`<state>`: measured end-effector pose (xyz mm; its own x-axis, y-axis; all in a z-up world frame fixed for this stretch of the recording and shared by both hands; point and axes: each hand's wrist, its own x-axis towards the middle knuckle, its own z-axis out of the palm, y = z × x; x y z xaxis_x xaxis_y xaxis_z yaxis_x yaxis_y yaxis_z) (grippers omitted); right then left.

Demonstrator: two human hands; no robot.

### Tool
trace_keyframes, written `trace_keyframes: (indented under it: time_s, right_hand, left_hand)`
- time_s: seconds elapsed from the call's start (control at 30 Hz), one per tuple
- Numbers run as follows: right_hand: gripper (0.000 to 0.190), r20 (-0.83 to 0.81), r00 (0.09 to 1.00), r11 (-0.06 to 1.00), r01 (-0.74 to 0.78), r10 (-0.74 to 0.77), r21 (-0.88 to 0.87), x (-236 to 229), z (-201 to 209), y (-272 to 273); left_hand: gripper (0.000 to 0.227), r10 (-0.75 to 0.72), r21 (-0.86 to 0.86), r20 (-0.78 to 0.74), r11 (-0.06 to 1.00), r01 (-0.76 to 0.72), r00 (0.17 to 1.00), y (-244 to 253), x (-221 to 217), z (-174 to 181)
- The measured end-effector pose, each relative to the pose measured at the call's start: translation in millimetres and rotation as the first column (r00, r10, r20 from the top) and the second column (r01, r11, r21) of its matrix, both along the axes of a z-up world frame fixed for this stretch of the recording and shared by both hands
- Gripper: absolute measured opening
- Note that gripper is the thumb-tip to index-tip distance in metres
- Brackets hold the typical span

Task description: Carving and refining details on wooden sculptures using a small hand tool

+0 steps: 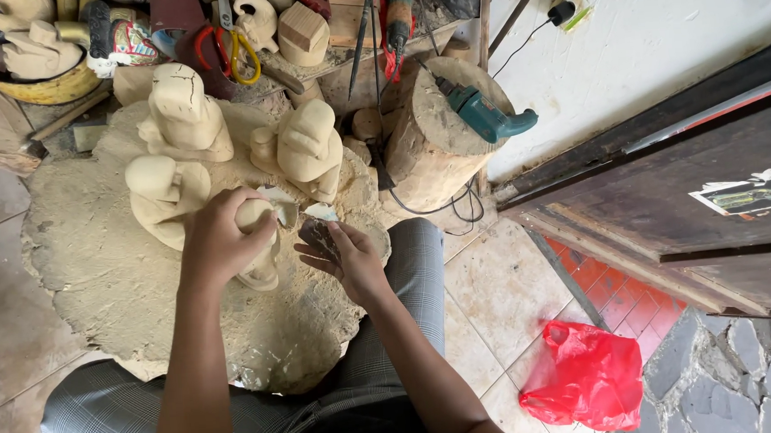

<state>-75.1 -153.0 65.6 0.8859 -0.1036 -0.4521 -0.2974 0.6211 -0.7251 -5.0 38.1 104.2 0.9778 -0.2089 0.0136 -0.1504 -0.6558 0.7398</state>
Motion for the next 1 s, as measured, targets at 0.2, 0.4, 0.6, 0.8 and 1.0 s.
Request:
trace_keyframes:
  time_s: [0.2, 0.4, 0.6, 0.8, 1.0]
  right_hand:
    - [0.026, 0.023, 1.000, 1.000, 0.002, -0.001, -0.031, 0.6, -9.8, -1.3]
    - [0.025, 0.111, 0.993, 0.999, 0.032, -0.029, -0.020, 12.3, -8.5, 5.9]
    - [0.036, 0.250, 0.968, 0.993, 0.009, 0.020, -0.115, 36.6, 18.4, 36.2]
    - [0.031, 0.326, 0.944, 0.998, -0.048, 0.057, -0.037, 58.2, -7.0, 49.9]
    - [0.022, 0.303, 0.952, 0.998, -0.041, 0.051, -0.040, 71.9, -30.9, 43.5]
  left_hand:
    - [0.029, 0.145, -0.061, -0.018, 0.987, -0.145, 0.989, -16.9, 7.3, -21.8]
    - [0.041, 0.128, -0.382, -0.183, 0.904, -0.190, 0.975, -3.8, -3.8, 14.7]
    - [0.035, 0.054, -0.606, 0.189, 0.792, 0.073, 0.981, 6.1, 1.3, -84.4]
    - [0.033, 0.338, -0.563, 0.286, 0.816, -0.128, 0.897, -8.9, 1.2, -134.6]
    - [0.032, 0.510, -0.566, 0.294, 0.774, -0.283, 0.808, -33.1, -14.2, -79.0]
